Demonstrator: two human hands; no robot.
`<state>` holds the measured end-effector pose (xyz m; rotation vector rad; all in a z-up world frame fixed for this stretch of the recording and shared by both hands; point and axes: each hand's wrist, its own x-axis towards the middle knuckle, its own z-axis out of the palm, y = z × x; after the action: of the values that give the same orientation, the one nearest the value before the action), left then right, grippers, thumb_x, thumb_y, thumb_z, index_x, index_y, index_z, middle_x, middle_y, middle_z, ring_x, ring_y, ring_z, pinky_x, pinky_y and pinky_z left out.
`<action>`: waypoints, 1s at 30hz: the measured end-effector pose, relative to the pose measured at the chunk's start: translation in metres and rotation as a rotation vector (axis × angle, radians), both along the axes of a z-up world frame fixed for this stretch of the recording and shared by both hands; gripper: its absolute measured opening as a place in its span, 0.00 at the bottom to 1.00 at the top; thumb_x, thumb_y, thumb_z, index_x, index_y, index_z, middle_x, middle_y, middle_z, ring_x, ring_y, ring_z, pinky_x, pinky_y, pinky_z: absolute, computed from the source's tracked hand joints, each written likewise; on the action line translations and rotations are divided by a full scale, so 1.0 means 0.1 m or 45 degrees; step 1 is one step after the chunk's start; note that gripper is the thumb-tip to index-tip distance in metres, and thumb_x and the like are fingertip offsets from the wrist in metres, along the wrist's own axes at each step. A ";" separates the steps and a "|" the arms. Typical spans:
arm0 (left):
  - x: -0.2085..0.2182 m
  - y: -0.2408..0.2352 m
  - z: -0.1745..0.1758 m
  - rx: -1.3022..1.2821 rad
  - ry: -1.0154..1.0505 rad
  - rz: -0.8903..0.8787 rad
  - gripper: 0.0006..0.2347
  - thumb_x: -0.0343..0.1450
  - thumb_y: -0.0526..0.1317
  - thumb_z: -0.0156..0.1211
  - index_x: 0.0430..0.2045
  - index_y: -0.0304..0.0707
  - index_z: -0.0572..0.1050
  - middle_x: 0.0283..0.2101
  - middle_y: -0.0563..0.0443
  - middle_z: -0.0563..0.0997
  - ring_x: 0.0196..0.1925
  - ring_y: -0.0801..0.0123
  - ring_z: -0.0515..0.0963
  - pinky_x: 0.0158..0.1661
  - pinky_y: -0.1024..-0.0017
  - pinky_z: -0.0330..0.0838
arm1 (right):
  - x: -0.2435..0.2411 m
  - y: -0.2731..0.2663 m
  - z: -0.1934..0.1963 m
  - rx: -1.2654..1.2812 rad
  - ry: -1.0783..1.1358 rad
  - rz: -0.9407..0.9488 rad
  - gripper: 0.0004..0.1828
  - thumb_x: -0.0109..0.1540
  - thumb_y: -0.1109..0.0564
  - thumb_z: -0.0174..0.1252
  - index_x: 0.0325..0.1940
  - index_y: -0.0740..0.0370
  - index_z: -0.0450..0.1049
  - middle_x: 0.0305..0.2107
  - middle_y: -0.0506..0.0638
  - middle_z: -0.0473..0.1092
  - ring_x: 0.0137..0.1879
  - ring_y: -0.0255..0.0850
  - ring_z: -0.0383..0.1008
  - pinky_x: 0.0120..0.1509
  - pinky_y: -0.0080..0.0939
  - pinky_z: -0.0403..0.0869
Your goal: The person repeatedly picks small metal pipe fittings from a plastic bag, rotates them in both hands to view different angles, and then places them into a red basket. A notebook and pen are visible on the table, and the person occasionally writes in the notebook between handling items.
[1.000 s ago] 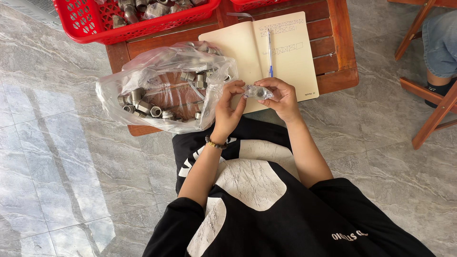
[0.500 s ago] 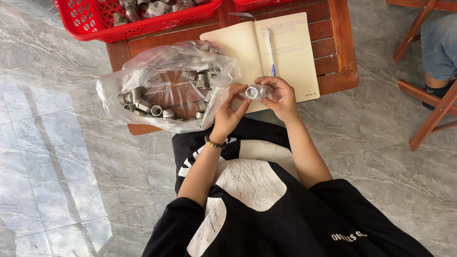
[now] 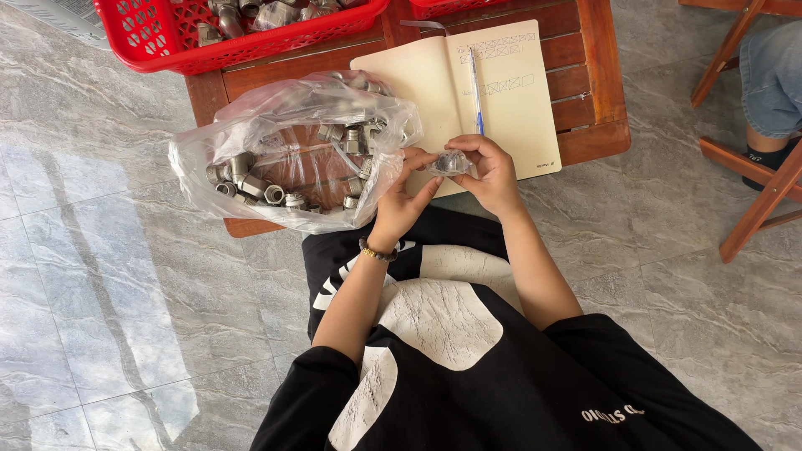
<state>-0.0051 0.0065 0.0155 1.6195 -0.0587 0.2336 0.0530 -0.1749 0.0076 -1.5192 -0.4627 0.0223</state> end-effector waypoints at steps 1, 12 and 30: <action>0.00 0.00 -0.02 0.000 0.001 -0.001 0.15 0.73 0.38 0.70 0.54 0.46 0.78 0.48 0.56 0.78 0.49 0.77 0.74 0.58 0.69 0.69 | 0.00 0.00 0.00 0.000 0.001 -0.001 0.23 0.55 0.71 0.75 0.53 0.73 0.76 0.49 0.61 0.72 0.60 0.46 0.74 0.66 0.45 0.73; 0.01 0.02 0.00 0.098 -0.030 -0.017 0.17 0.75 0.42 0.67 0.58 0.43 0.74 0.42 0.49 0.78 0.46 0.68 0.79 0.55 0.63 0.72 | 0.01 -0.10 -0.02 0.142 0.219 0.021 0.26 0.56 0.64 0.75 0.55 0.71 0.73 0.42 0.54 0.73 0.51 0.37 0.75 0.59 0.37 0.78; -0.01 0.01 -0.11 -0.067 -0.027 -0.220 0.13 0.79 0.38 0.54 0.59 0.40 0.70 0.48 0.53 0.77 0.49 0.71 0.74 0.58 0.75 0.68 | 1.06 0.95 0.97 0.541 0.853 0.088 0.17 0.65 0.59 0.61 0.57 0.69 0.74 0.49 0.62 0.78 0.51 0.60 0.84 0.52 0.42 0.86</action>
<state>-0.0066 0.0071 0.0048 1.5501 -0.2060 0.1178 0.1594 -0.0803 0.1047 -0.9959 0.0256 0.4465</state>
